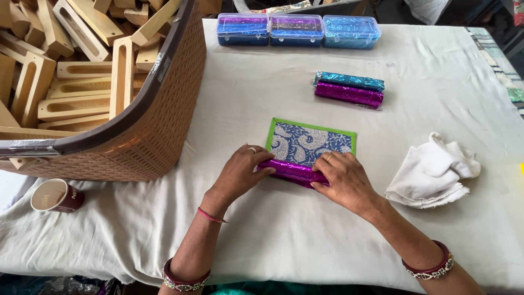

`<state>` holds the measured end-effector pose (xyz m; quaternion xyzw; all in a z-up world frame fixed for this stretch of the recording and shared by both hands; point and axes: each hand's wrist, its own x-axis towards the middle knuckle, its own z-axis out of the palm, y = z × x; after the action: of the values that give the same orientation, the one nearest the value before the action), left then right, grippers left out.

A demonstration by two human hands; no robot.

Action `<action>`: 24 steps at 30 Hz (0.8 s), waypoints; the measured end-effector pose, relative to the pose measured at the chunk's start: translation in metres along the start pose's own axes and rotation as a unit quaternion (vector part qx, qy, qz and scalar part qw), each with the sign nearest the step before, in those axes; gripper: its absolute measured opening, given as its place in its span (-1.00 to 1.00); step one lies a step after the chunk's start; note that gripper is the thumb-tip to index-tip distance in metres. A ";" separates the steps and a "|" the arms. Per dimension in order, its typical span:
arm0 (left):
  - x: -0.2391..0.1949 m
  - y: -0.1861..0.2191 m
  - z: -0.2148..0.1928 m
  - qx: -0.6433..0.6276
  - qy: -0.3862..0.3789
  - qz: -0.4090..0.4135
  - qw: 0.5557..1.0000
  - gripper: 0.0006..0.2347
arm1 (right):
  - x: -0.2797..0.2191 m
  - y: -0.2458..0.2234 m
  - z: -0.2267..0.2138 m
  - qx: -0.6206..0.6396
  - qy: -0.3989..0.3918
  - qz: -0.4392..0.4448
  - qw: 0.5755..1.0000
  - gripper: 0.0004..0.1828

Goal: The person unwraps a sheet of metallic foil, smooths it flat on a padded board, and rolls it around a wooden dowel, placing the finished foil-wrapped roll with others on the table. They then wipe a clear plastic container with a white cloth.

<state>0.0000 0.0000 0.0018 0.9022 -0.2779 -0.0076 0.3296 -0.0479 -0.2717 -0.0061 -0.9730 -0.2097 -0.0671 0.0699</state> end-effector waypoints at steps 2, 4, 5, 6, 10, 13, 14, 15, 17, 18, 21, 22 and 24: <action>-0.001 0.005 -0.007 -0.004 -0.015 -0.004 1.000 -0.73 | 0.001 -0.003 -0.004 -0.028 0.014 -0.015 0.999 -0.60; -0.002 0.010 -0.013 -0.037 -0.042 -0.031 0.998 -0.78 | 0.004 -0.006 -0.015 -0.011 -0.038 0.004 0.999 -0.55; -0.001 0.009 -0.012 -0.036 -0.041 -0.029 0.998 -0.78 | 0.005 -0.002 -0.014 -0.012 -0.036 0.004 0.999 -0.55; -0.001 0.008 -0.011 -0.038 -0.046 -0.029 0.998 -0.78 | 0.005 0.002 -0.012 0.080 -0.051 0.036 0.995 -0.50; -0.003 0.005 -0.008 -0.047 -0.037 -0.026 0.998 -0.74 | 0.005 0.006 -0.007 0.148 -0.050 0.047 0.987 -0.49; -0.003 0.009 -0.012 -0.049 -0.052 -0.032 0.997 -0.71 | 0.008 -0.005 -0.016 0.152 -0.143 0.094 0.973 -0.49; -0.003 0.006 -0.010 -0.050 -0.051 -0.031 0.997 -0.71 | 0.008 -0.007 -0.016 0.152 -0.143 0.094 0.974 -0.49; -0.003 0.003 -0.008 -0.046 -0.053 -0.023 0.997 -0.65 | 0.008 -0.008 -0.016 0.152 -0.142 0.095 0.973 -0.50; -0.003 0.000 -0.005 -0.042 -0.056 -0.015 0.997 -0.59 | 0.006 -0.012 -0.016 0.153 -0.143 0.097 0.973 -0.52; -0.003 -0.001 -0.006 -0.036 -0.072 -0.038 0.996 -0.57 | 0.006 -0.014 -0.017 0.161 -0.148 0.113 0.969 -0.51; -0.003 -0.005 -0.007 -0.040 -0.086 -0.044 0.995 -0.55 | 0.006 -0.018 -0.016 0.163 -0.146 0.121 0.968 -0.49; -0.003 -0.007 -0.008 -0.051 -0.085 -0.027 0.995 -0.54 | 0.005 -0.019 -0.015 0.157 -0.140 0.116 0.971 -0.48; -0.003 -0.006 -0.008 -0.048 -0.090 -0.036 0.994 -0.56 | 0.005 -0.019 -0.014 0.152 -0.150 0.127 0.969 -0.45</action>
<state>0.0024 0.0099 0.0035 0.8903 -0.2732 -0.1144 0.3458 -0.0525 -0.2548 0.0108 -0.9684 -0.1007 0.1214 0.1930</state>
